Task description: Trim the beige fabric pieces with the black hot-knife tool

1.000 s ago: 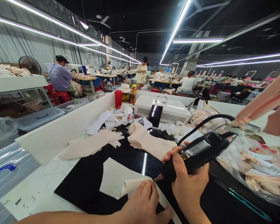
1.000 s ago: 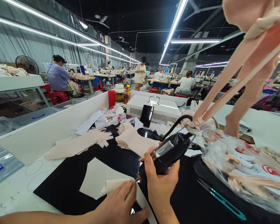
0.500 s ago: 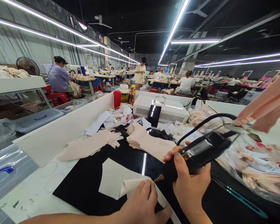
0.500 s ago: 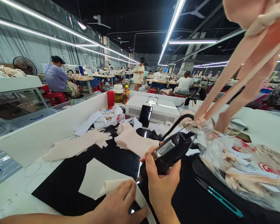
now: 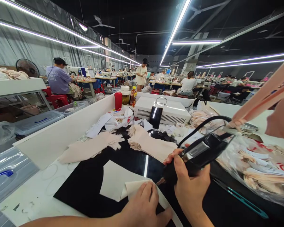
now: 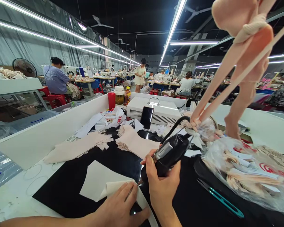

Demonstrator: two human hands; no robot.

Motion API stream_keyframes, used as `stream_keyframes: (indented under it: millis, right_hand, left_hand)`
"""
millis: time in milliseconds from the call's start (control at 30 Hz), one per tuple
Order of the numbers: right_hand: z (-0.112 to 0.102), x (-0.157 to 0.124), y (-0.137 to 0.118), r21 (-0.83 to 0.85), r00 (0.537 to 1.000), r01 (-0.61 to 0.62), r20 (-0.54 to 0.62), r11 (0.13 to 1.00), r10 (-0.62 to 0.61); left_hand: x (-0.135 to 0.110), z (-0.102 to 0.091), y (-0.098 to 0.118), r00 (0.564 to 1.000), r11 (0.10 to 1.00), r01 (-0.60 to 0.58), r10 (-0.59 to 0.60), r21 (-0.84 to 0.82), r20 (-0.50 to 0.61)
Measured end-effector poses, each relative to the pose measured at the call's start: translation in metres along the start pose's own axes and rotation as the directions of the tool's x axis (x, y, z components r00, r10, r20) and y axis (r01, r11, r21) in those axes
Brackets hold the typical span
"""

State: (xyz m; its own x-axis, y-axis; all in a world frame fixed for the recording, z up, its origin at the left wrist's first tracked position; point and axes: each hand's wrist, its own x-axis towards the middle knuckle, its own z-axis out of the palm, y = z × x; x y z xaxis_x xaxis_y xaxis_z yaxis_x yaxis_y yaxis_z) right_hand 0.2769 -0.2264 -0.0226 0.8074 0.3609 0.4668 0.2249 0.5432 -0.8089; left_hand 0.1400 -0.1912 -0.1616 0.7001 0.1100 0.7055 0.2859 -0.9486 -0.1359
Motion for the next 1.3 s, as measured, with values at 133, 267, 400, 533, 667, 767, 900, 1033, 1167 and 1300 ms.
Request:
stream_keyframes:
  millis: [133, 267, 400, 533, 667, 767, 900, 1033, 1167, 1300]
  right_hand:
    - [0.0, 0.001, -0.001, -0.014, 1.0, 0.003, 0.012, 1.0, -0.002]
    - [0.0, 0.007, -0.002, -0.017, 1.0, 0.001, 0.027, 1.0, 0.0]
    - [-0.005, 0.014, -0.01, -0.007, 0.999, -0.021, -0.024, 1.0, 0.021]
    - [-0.01, 0.009, -0.028, 0.011, 0.996, -0.065, -0.063, 0.998, 0.065]
    - [-0.018, -0.007, -0.048, 0.026, 0.99, -0.118, -0.073, 0.993, 0.12]
    - [-0.027, -0.02, -0.055, 0.013, 0.986, -0.162, -0.022, 0.987, 0.162]
    - [-0.038, -0.033, -0.055, 0.013, 0.992, -0.125, -0.035, 0.992, 0.125]
    - [-0.037, -0.036, -0.053, 0.007, 0.994, -0.096, -0.05, 0.995, 0.096]
    - [-0.036, -0.037, -0.052, 0.008, 0.996, -0.086, -0.036, 0.996, 0.086]
    - [-0.036, -0.038, -0.05, 0.008, 0.997, -0.077, -0.023, 0.997, 0.077]
  left_hand:
    - [0.023, -0.032, -0.02, 0.976, 0.98, -0.178, 0.187, -0.085, 0.109]
    - [0.055, -0.078, -0.045, 0.914, 0.948, -0.16, 0.248, -0.274, 0.322]
    - [0.066, -0.101, -0.073, 0.843, 0.915, -0.027, 0.238, -0.403, 0.482]
    - [0.059, -0.104, -0.088, 0.796, 0.9, -0.022, 0.279, -0.435, 0.537]
    - [0.055, -0.102, -0.075, 0.774, 0.948, -0.068, 0.247, -0.312, 0.583]
    - [0.06, -0.103, -0.06, 0.736, 0.969, -0.082, 0.215, -0.231, 0.642]
    - [0.067, -0.108, -0.051, 0.703, 0.977, -0.063, 0.188, -0.204, 0.686]
    - [0.069, -0.112, -0.051, 0.683, 0.979, -0.041, 0.174, -0.202, 0.709]
    - [0.062, -0.107, -0.05, 0.68, 0.982, -0.042, 0.162, -0.183, 0.715]
    - [0.053, -0.099, -0.044, 0.767, 0.978, -0.157, 0.209, -0.139, 0.606]
